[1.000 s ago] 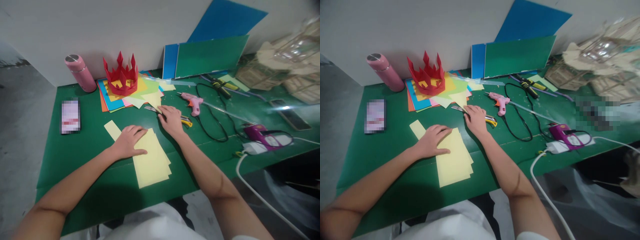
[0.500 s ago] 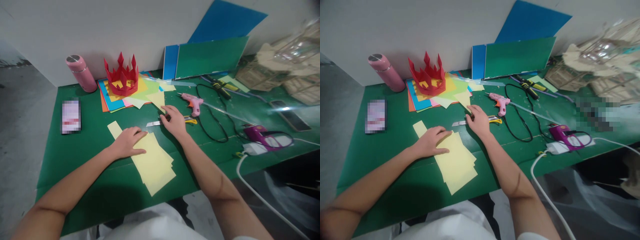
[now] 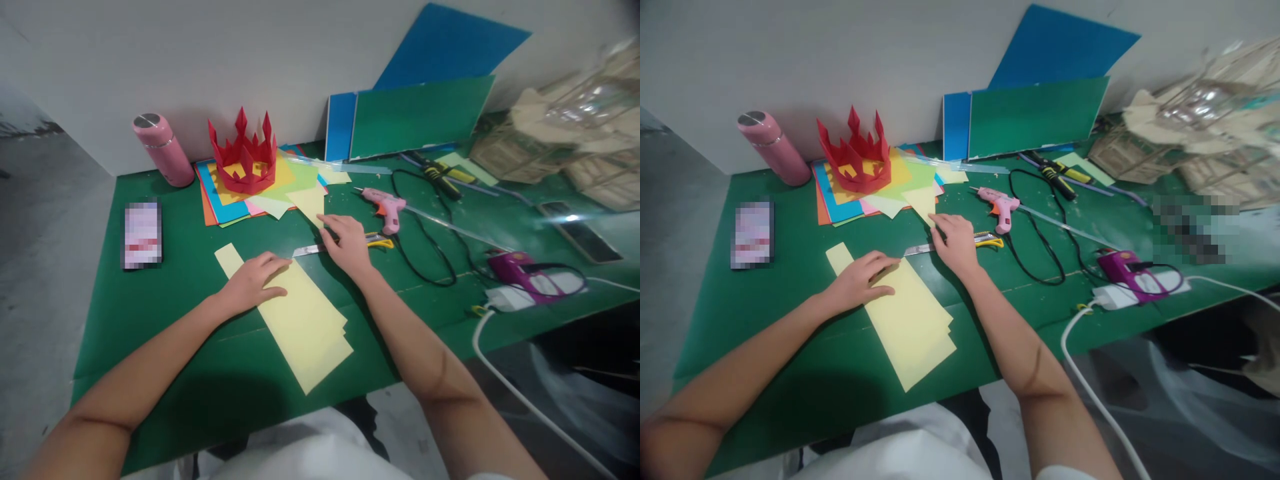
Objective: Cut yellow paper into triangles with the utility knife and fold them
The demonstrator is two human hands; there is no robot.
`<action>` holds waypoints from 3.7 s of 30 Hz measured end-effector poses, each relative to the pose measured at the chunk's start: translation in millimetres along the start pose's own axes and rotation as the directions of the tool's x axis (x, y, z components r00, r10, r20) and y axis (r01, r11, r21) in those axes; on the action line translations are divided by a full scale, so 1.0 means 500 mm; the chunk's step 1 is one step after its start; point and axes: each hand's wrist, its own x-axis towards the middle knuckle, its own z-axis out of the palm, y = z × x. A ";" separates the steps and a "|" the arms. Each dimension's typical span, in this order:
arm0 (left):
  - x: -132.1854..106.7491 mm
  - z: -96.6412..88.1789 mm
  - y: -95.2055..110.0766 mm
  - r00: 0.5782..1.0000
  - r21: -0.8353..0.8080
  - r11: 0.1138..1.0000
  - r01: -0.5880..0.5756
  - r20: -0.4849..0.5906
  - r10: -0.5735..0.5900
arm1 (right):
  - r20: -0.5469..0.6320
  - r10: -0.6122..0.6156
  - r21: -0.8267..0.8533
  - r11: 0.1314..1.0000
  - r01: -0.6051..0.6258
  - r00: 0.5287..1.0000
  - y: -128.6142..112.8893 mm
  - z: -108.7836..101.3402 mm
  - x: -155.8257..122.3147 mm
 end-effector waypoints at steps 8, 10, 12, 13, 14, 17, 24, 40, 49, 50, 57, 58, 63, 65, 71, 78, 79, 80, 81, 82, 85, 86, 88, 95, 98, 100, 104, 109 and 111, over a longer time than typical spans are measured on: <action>-0.003 0.003 -0.002 0.994 0.054 0.997 0.054 -0.097 -0.049 | 0.098 -0.149 -0.036 0.987 0.153 0.984 -0.019 -0.042 -0.003; -0.004 -0.002 0.002 0.986 0.082 0.991 0.102 -0.139 -0.090 | 0.242 -0.214 0.014 0.976 0.217 0.947 -0.018 -0.053 -0.003; -0.005 -0.006 0.003 0.979 0.140 0.984 0.114 -0.181 -0.088 | 0.312 -0.214 0.017 0.975 0.220 0.926 -0.011 -0.062 -0.004; -0.006 -0.008 0.003 0.977 0.176 0.978 0.112 -0.200 -0.076 | 0.333 -0.203 0.009 0.977 0.212 0.921 -0.005 -0.066 -0.004; -0.006 -0.009 0.002 0.974 0.212 0.971 0.110 -0.216 -0.064 | 0.346 -0.184 -0.006 0.980 0.199 0.920 0.001 -0.070 -0.005; -0.007 -0.012 -0.005 0.966 0.293 0.946 0.140 -0.248 -0.066 | 0.375 -0.154 -0.007 0.986 0.169 0.914 0.018 -0.082 -0.005; -0.009 -0.019 -0.009 0.921 0.462 0.805 0.372 -0.289 -0.260 | 0.241 -0.065 0.009 0.998 0.065 0.968 0.006 -0.095 0.005; -0.004 -0.019 0.001 0.972 0.286 0.947 0.146 -0.219 -0.084 | 0.437 -0.289 0.207 0.954 0.217 0.852 -0.047 -0.062 -0.005; -0.006 -0.011 0.009 0.998 0.081 0.997 0.002 0.061 -0.007 | 0.564 -0.411 0.421 0.889 0.179 0.716 -0.086 -0.044 -0.013; -0.006 -0.012 0.011 0.997 0.077 0.997 0.008 0.074 -0.014 | 0.564 -0.396 0.422 0.892 0.160 0.725 -0.085 -0.045 -0.013; -0.007 -0.018 0.013 0.985 0.041 0.998 -0.050 0.164 0.043 | 0.645 -0.282 0.365 0.930 0.038 0.710 -0.069 -0.056 -0.012; -0.007 -0.018 0.013 0.983 0.039 0.998 -0.058 0.178 0.050 | 0.657 -0.270 0.365 0.931 0.016 0.704 -0.067 -0.058 -0.012; -0.005 -0.014 0.020 0.992 -0.044 0.996 0.077 0.103 -0.072 | 0.609 -0.114 0.383 0.909 -0.166 0.785 -0.063 -0.054 -0.013; -0.004 -0.014 0.022 0.982 -0.151 0.970 0.189 0.044 -0.185 | 0.548 -0.020 0.406 0.880 -0.245 0.836 -0.066 -0.044 -0.015; 0.006 -0.002 0.005 0.871 -0.587 0.762 0.276 -0.183 -0.456 | 0.409 0.147 0.606 0.694 -0.388 0.901 -0.069 -0.003 -0.016; 0.014 0.011 -0.023 0.804 -0.730 0.665 0.159 -0.294 -0.516 | 0.270 0.181 0.512 0.805 -0.300 0.946 -0.072 0.011 -0.019; 0.013 0.011 -0.024 0.817 -0.706 0.689 0.164 -0.294 -0.496 | 0.264 0.167 0.475 0.835 -0.279 0.950 -0.074 0.010 -0.020; 0.012 0.010 -0.024 0.834 -0.666 0.724 0.177 -0.289 -0.470 | 0.261 0.156 0.439 0.859 -0.262 0.952 -0.076 0.009 -0.020; 0.010 0.008 -0.023 0.850 -0.615 0.765 0.191 -0.286 -0.442 | 0.256 0.151 0.409 0.878 -0.249 0.955 -0.078 0.008 -0.021; 0.008 0.007 -0.022 0.864 -0.557 0.805 0.205 -0.284 -0.417 | 0.249 0.147 0.384 0.892 -0.237 0.957 -0.079 0.008 -0.021; 0.005 0.005 -0.020 0.881 -0.457 0.862 0.220 -0.285 -0.376 | 0.194 0.092 0.335 0.929 -0.154 0.977 -0.078 0.008 -0.020; 0.005 0.005 -0.019 0.879 -0.467 0.856 0.222 -0.283 -0.383 | 0.166 0.040 0.333 0.938 -0.094 0.985 -0.077 0.008 -0.019; 0.006 0.005 -0.018 0.869 -0.511 0.827 0.233 -0.273 -0.413 | 0.112 -0.114 0.331 0.941 0.071 0.987 -0.072 0.006 -0.017; 0.013 -0.005 -0.016 0.839 -0.633 0.721 0.281 -0.203 -0.505 | 0.128 -0.443 0.273 0.876 0.398 0.887 -0.072 0.011 -0.021; 0.015 -0.004 -0.016 0.834 -0.687 0.676 0.265 -0.189 -0.519 | 0.134 -0.497 0.284 0.848 0.448 0.857 -0.079 0.017 -0.024; 0.016 -0.001 -0.018 0.829 -0.715 0.662 0.226 -0.216 -0.516 | 0.139 -0.543 0.306 0.819 0.485 0.828 -0.083 0.019 -0.025; 0.016 0.001 -0.024 0.830 -0.708 0.682 0.184 -0.260 -0.494 | 0.174 -0.574 0.354 0.795 0.493 0.800 -0.091 0.014 -0.023; 0.017 -0.006 -0.027 0.823 -0.705 0.696 0.138 -0.310 -0.477 | 0.142 -0.371 0.583 0.781 0.226 0.918 -0.101 0.001 -0.019; 0.019 -0.006 -0.023 0.814 -0.725 0.681 0.107 -0.329 -0.478 | 0.152 -0.188 0.708 0.706 0.026 0.970 -0.102 -0.001 -0.017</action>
